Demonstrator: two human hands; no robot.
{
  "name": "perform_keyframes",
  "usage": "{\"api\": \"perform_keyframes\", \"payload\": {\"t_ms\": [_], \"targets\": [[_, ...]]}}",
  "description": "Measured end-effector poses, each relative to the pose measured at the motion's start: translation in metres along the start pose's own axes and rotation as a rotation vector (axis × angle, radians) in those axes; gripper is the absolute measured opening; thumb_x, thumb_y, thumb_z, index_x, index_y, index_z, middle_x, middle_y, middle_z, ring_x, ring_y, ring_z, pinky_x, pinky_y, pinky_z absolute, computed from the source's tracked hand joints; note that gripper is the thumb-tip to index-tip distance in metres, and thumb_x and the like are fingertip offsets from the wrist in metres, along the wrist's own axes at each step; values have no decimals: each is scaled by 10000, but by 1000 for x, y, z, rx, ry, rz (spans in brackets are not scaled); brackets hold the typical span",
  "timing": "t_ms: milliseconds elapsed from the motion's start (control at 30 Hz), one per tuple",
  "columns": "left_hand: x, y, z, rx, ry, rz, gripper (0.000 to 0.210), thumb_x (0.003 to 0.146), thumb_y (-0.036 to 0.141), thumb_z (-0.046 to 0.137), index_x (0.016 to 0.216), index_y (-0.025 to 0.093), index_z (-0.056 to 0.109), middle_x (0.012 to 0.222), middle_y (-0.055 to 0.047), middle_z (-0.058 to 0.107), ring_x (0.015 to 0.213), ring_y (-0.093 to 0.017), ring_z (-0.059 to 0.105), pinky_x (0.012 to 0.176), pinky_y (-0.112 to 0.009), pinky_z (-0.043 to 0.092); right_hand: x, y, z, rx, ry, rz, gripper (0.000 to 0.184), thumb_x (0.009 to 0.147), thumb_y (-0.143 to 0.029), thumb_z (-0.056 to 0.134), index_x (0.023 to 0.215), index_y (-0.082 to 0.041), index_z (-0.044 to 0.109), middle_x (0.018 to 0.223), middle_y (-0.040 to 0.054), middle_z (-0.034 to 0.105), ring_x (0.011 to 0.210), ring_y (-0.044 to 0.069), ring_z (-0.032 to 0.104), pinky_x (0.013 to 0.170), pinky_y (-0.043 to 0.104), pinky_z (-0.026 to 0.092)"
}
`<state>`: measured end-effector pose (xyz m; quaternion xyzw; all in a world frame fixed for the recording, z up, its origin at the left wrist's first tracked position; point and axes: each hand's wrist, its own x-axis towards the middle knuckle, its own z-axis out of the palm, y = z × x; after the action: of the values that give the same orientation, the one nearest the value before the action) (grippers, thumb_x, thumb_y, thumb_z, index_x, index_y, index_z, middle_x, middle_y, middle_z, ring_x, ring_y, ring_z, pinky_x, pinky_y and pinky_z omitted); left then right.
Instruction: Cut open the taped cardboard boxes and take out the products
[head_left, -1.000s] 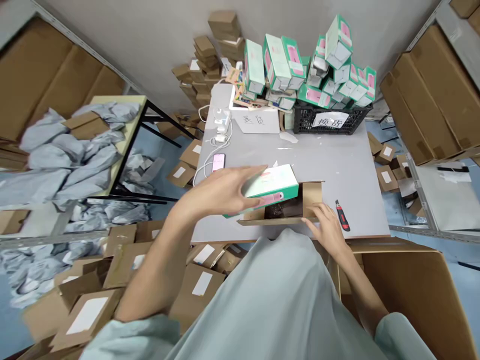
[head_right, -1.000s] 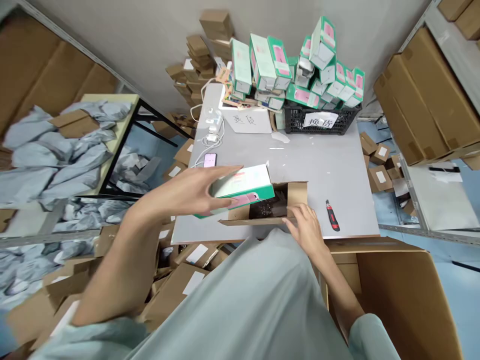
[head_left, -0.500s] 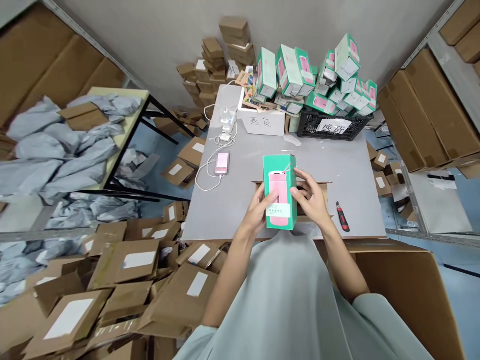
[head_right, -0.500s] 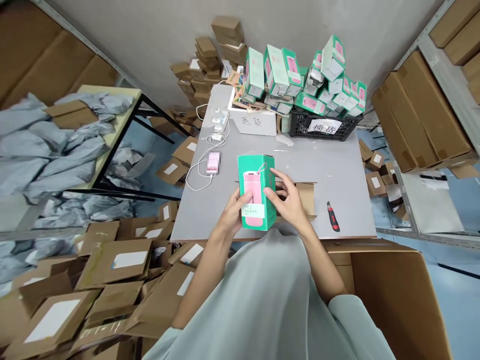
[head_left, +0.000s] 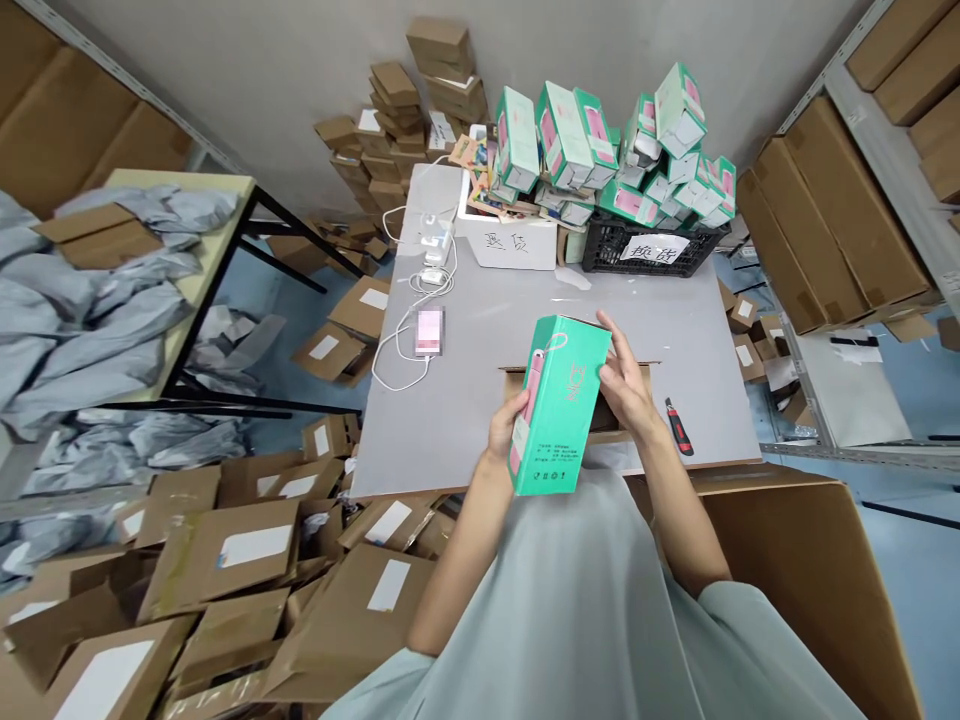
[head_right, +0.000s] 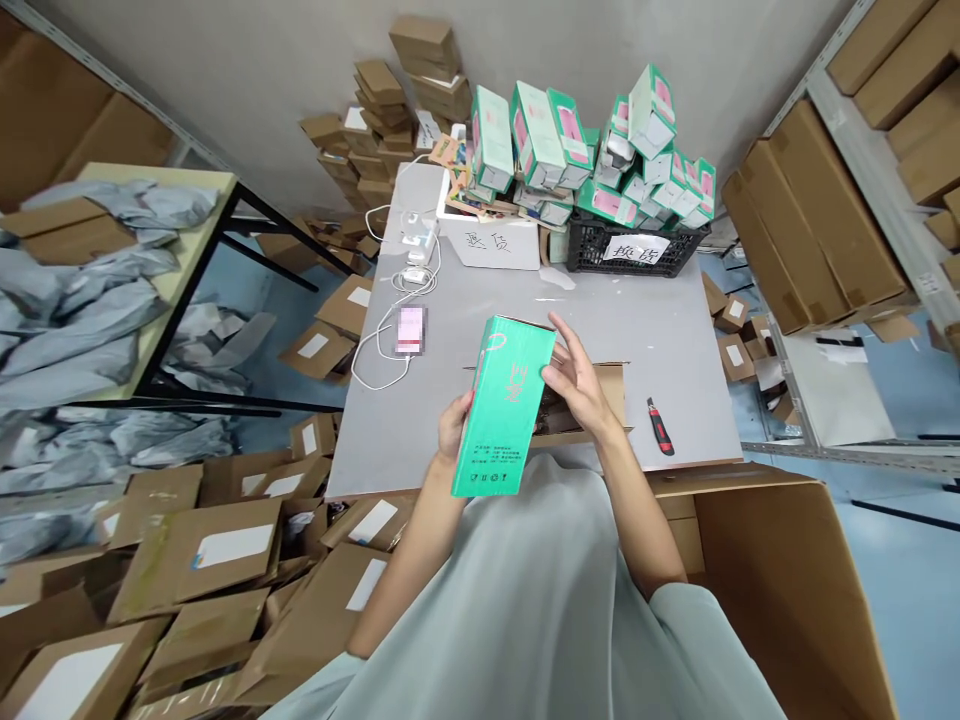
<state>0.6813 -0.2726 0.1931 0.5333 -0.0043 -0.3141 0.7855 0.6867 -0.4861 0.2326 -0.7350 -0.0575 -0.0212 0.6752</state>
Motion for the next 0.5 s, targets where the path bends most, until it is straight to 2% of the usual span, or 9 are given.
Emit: {"api": "perform_keyframes", "payload": {"t_ms": [100, 200, 267, 400, 500], "targets": [[3, 7, 4, -101, 10, -124, 915, 875, 934, 664, 1365, 172, 789, 1212, -195, 858, 1153, -442, 821, 961, -571, 678, 6, -5, -3, 89, 65, 58, 858, 920, -881, 692, 1563, -325, 571, 1415, 128, 762, 1306, 346, 735, 1052, 527, 651], [0, 20, 4, 10, 136, 34, 871, 918, 866, 720, 1516, 233, 704, 1410, -175, 800, 1308, -391, 768, 1049, -491, 650, 13, -8, -8, 65, 199, 128, 794, 877, -817, 785, 1473, -316, 632, 1385, 110, 775, 1207, 324, 764, 1004, 494, 674], [-5, 28, 1, 124, 168, 120, 875, 928, 803, 771, 1615, 282, 617, 1521, -160, 739, 1381, -359, 726, 1068, -446, 640, 18, -9, -12, -26, 279, 147, 757, 857, -751, 837, 1441, -300, 666, 1371, 98, 778, 1104, 294, 776, 963, 456, 682], [-12, 33, 1, 282, 93, 53, 769, 910, 666, 862, 1550, 294, 653, 1563, -153, 688, 1424, -352, 679, 993, -405, 669, 25, -7, -14, -235, 336, 159, 599, 887, -604, 853, 1387, -301, 722, 1299, 46, 802, 995, 242, 768, 962, 405, 669], [-9, 25, 11, 368, 115, 88, 791, 883, 610, 891, 1560, 304, 617, 1597, -149, 645, 1434, -350, 659, 1002, -412, 658, 27, -2, -13, -261, 339, 170, 559, 899, -552, 845, 1382, -299, 725, 1284, 38, 808, 970, 228, 767, 976, 395, 662]]}}
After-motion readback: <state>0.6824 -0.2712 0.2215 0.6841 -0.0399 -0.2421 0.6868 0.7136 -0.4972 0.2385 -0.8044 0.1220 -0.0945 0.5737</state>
